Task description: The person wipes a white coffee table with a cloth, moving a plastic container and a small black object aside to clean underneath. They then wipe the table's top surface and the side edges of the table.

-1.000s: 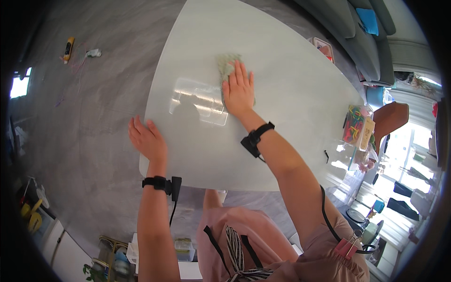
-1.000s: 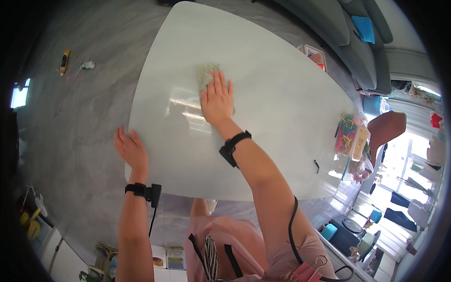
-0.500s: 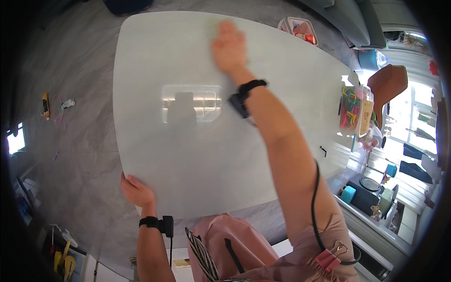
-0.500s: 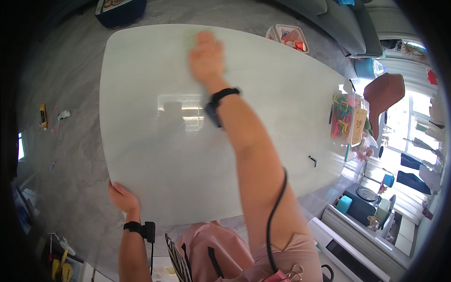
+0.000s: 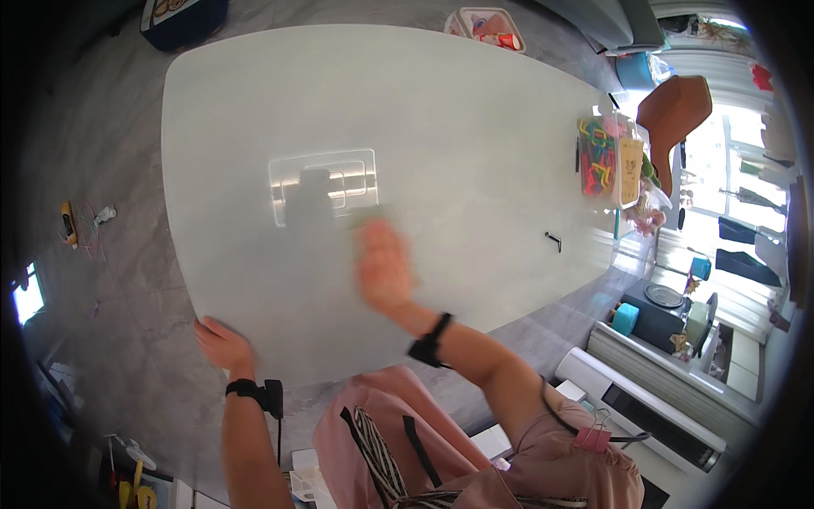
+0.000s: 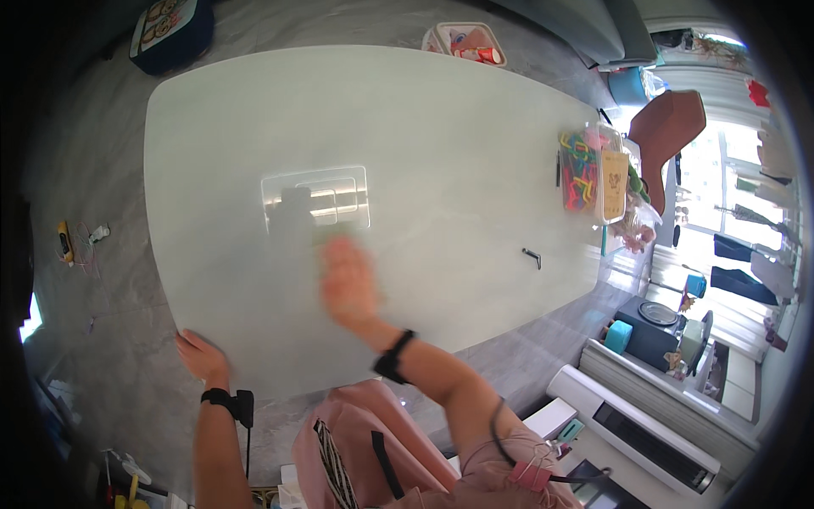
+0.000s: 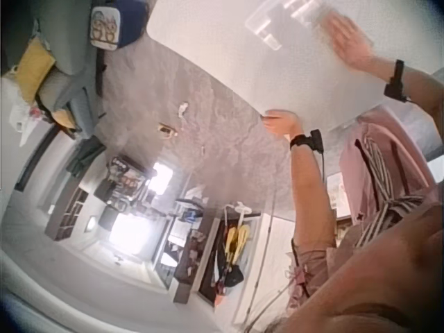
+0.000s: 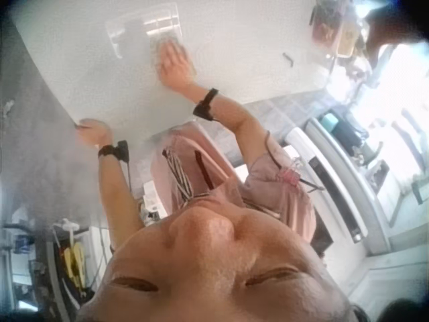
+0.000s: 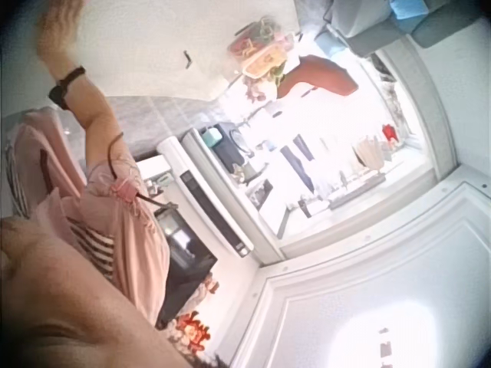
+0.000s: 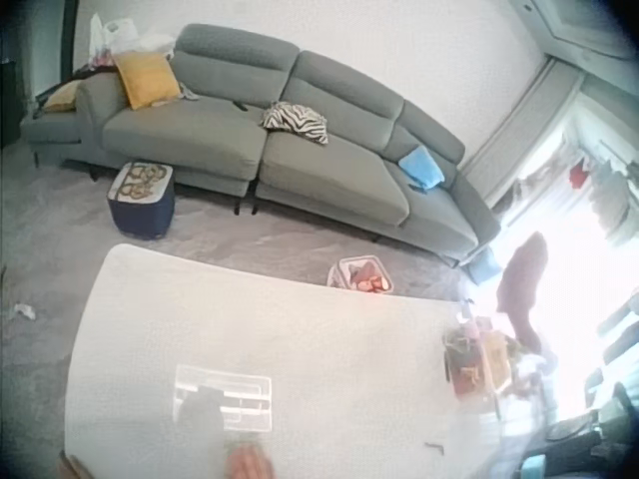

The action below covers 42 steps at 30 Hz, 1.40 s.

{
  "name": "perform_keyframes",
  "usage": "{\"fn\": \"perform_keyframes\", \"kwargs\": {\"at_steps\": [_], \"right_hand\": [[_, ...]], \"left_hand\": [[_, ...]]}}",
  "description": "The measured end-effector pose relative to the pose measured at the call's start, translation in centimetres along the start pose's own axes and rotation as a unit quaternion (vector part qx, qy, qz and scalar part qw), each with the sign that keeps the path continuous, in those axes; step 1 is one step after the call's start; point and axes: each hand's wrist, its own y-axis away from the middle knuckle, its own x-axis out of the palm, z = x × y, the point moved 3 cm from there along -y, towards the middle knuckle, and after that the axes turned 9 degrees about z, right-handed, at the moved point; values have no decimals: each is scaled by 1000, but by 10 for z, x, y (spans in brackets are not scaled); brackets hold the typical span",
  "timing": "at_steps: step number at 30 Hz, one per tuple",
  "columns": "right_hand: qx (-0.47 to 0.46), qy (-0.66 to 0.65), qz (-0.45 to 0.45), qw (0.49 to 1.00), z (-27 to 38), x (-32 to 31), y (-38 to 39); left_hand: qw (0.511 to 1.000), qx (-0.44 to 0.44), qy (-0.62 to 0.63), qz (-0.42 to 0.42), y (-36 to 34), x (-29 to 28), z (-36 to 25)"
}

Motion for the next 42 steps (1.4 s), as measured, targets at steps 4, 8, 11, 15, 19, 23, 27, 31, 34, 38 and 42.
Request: {"fn": "perform_keyframes", "kwargs": {"at_steps": [4, 8, 11, 15, 19, 23, 27, 31, 34, 38, 42], "right_hand": [[-389, -85, -44, 916, 73, -18, -66], [-86, 35, -208, 974, -81, -92, -155], [154, 110, -243, 951, -229, -87, -91], [185, 39, -169, 967, -158, -28, 16], [-186, -85, 23, 979, 46, 32, 99], [-355, -98, 18, 929, 47, 14, 83], [-109, 17, -74, 991, -118, -47, 4], [136, 34, -188, 972, -222, -42, 81], [91, 13, -87, 992, -179, -5, 147], [174, 24, -172, 969, -250, -10, 120], [293, 21, -249, 923, -338, -60, 3]], "left_hand": [[1000, 27, 10, -8, -4, 7, 5], [1000, 5, -7, 8, -7, -1, 5], [1000, 14, 1, 19, 0, 3, -11], [999, 13, -37, -17, -1, 1, 6], [999, 18, -18, -26, -6, 8, -1], [1000, -9, 12, -8, -9, 6, 2], [1000, -16, -9, 11, -9, 1, 8], [999, -7, -43, 11, -3, 9, -11], [999, -8, -52, -7, -9, 3, 4], [999, -2, -47, -7, -11, 6, 11], [999, -6, -38, 24, -2, 9, -10]]}}
